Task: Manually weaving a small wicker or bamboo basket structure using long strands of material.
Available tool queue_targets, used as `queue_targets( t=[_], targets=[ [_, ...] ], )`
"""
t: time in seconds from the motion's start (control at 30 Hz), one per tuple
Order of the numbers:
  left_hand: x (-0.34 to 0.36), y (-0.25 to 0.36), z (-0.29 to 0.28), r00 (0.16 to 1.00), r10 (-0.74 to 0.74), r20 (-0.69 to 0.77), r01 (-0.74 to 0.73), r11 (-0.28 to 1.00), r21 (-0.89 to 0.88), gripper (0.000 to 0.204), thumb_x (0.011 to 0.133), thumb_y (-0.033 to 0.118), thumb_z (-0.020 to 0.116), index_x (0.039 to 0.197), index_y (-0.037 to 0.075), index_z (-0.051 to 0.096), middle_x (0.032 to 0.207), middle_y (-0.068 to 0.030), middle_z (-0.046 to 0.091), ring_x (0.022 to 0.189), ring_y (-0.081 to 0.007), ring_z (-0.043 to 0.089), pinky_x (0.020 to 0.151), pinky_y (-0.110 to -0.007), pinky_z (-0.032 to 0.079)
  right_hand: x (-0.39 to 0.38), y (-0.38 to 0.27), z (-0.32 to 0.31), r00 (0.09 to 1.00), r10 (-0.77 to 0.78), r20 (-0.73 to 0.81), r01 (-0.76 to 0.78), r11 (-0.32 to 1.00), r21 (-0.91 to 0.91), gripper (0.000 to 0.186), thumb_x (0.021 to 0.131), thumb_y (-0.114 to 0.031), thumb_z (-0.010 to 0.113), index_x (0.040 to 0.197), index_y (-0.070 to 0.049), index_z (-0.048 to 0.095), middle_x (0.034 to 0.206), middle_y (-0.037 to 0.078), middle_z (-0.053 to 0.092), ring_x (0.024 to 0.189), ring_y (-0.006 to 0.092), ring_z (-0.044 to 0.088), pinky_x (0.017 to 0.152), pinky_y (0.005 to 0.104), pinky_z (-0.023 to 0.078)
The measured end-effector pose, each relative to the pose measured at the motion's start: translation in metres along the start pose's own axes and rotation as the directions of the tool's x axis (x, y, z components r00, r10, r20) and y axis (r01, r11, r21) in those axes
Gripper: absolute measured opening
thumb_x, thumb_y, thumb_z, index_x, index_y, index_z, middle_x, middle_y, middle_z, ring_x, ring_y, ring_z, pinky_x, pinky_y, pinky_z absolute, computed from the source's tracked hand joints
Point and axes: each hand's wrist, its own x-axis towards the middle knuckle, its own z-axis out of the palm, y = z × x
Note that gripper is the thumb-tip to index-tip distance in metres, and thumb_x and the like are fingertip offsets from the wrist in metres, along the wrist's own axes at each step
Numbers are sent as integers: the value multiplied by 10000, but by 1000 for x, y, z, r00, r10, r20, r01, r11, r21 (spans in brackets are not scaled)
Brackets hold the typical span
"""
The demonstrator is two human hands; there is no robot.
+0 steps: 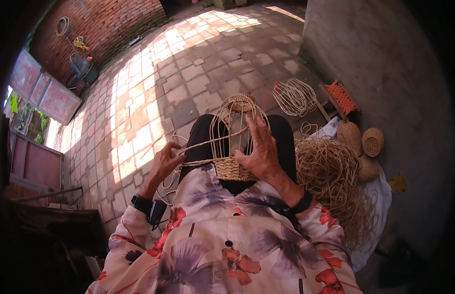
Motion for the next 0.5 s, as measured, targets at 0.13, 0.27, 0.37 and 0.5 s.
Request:
queue_targets(
  t=[0.13, 0.27, 0.37, 0.5],
  targets=[
    [-4, 36, -6, 959, 281, -49, -276, 958, 78, 385, 777, 250, 698, 1119, 88, 627, 802, -119, 558, 764, -265, 585, 674, -369, 464, -3, 5, 3, 1000, 5, 15, -7, 997, 77, 909, 670, -182, 740, 1457, -121, 289, 1404, 192, 374, 1284, 375, 402, 1029, 487, 363],
    [10, 55, 24, 794, 601, -88, -594, 799, 92, 224, 815, 131, 666, 1026, 56, 668, 772, -98, 532, 711, -273, 569, 652, -367, 468, 0, 1, -1, 999, -6, 46, 0, 990, 139, 860, 697, -165, 717, 1443, -96, 295, 1381, 202, 392, 1279, 378, 407, 1043, 455, 366],
    [15, 65, 23, 692, 720, -54, -701, 688, 190, 129, 834, 119, 665, 913, 18, 682, 755, -73, 585, 691, -214, 614, 636, -342, 501, -1, 2, -4, 998, 9, 56, -16, 991, 132, 842, 702, -148, 703, 1436, -77, 298, 1371, 206, 398, 1277, 378, 408, 1051, 448, 361],
    [31, 75, 23, 925, 254, 282, -49, 818, -574, 180, 829, 146, 658, 942, 9, 686, 786, -91, 669, 683, -171, 642, 627, -324, 520, 0, -1, -7, 999, 3, 53, -11, 990, 139, 842, 696, -138, 697, 1434, -67, 297, 1364, 206, 405, 1269, 373, 418, 1057, 434, 359]
  ],
)
